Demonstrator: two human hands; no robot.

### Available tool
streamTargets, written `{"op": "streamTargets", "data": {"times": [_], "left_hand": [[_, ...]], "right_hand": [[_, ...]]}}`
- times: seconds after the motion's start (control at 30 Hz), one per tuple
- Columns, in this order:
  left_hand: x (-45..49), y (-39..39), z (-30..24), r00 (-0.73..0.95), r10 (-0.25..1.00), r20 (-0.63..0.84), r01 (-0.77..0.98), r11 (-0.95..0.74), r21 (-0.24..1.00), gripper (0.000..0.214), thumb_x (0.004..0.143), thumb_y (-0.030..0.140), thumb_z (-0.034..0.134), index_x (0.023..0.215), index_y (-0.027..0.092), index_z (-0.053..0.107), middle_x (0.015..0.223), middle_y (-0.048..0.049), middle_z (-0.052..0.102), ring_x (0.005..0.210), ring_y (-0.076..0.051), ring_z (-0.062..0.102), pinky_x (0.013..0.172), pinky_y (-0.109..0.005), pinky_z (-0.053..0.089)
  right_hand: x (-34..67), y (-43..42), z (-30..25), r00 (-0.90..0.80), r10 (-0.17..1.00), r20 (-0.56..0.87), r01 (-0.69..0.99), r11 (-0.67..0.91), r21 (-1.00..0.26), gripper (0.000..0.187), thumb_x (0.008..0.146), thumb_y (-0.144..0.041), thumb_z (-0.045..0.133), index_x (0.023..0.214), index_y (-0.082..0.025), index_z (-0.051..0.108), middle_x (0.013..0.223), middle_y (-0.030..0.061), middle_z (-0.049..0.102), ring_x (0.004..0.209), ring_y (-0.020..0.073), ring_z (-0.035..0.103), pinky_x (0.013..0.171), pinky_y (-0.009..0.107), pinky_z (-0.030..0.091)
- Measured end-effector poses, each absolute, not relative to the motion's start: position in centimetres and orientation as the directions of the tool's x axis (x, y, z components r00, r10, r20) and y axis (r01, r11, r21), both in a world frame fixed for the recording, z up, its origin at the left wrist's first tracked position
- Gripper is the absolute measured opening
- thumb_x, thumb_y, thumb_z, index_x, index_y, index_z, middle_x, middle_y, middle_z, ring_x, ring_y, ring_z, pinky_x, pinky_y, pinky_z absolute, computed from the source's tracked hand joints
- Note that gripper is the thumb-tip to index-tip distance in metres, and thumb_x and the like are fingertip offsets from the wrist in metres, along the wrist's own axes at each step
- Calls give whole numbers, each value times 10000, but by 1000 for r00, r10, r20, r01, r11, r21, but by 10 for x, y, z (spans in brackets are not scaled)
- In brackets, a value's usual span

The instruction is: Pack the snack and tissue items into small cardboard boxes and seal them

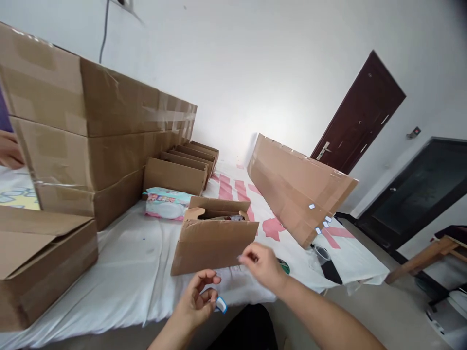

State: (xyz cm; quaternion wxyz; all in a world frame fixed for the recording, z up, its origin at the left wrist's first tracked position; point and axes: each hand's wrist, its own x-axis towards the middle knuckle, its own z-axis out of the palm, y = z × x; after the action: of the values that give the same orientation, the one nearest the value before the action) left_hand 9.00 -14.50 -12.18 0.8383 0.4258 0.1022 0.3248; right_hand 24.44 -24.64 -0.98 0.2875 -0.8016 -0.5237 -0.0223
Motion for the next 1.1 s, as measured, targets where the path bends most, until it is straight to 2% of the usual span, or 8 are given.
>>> {"op": "streamTargets", "data": {"times": [0.2,0.37,0.5,0.67,0.8,0.9,0.97,1.1], "left_hand": [[95,-140,-138,786,612,85,-397,394,829,450,543,203,796,930,221,566,887,3,575,571,-58,476,557,-220,388],[113,-141,-166,809,585,55,-333,380,863,436,458,119,717,850,216,551,805,30,556,519,-44,435,499,-198,328],[127,-136,-181,824,562,-74,-203,414,887,421,387,50,672,730,217,493,715,63,517,458,-24,372,447,-185,252],[112,-136,-162,837,546,-32,-266,459,848,447,421,98,757,794,212,538,772,42,550,530,-47,431,477,-184,276],[92,-142,-126,816,572,-82,-310,553,773,426,538,207,809,891,208,570,828,27,557,596,-56,462,495,-170,287],[87,-143,-108,820,555,-139,-296,621,726,417,534,191,821,852,197,553,796,38,548,580,-49,458,511,-171,323],[87,-143,-102,826,541,-161,-285,645,709,407,526,166,813,829,191,543,780,44,547,565,-43,448,512,-172,336],[86,-144,-99,819,553,-155,-299,642,706,372,530,131,772,815,183,540,769,43,545,551,-40,439,511,-178,336]], "right_hand": [[388,-287,35,818,473,327,547,-816,-188,255,927,-326,455,890,-182,662,847,70,720,779,183,664,683,263,473],[453,-312,60,877,309,367,320,-947,30,183,908,-197,525,980,-90,654,1011,163,691,927,234,662,812,367,490],[468,-313,65,865,289,410,251,-957,145,175,921,-165,517,1013,-79,638,1017,119,689,955,220,657,845,404,499],[465,-305,78,810,364,459,302,-931,206,243,871,-20,416,958,15,640,980,282,660,991,322,656,794,404,474],[431,-292,71,759,486,433,444,-873,202,210,894,-184,472,984,-81,631,1013,208,666,947,294,652,753,359,468],[372,-282,43,675,642,363,666,-742,74,248,926,-350,438,906,-193,629,882,64,688,809,191,646,697,275,460],[320,-280,19,511,795,328,859,-459,-226,270,924,-372,423,852,-205,622,811,37,672,739,170,614,669,265,450],[229,-277,-24,320,931,173,781,-156,-604,169,863,-353,549,907,-208,625,821,19,639,681,146,570,631,257,440]]}}
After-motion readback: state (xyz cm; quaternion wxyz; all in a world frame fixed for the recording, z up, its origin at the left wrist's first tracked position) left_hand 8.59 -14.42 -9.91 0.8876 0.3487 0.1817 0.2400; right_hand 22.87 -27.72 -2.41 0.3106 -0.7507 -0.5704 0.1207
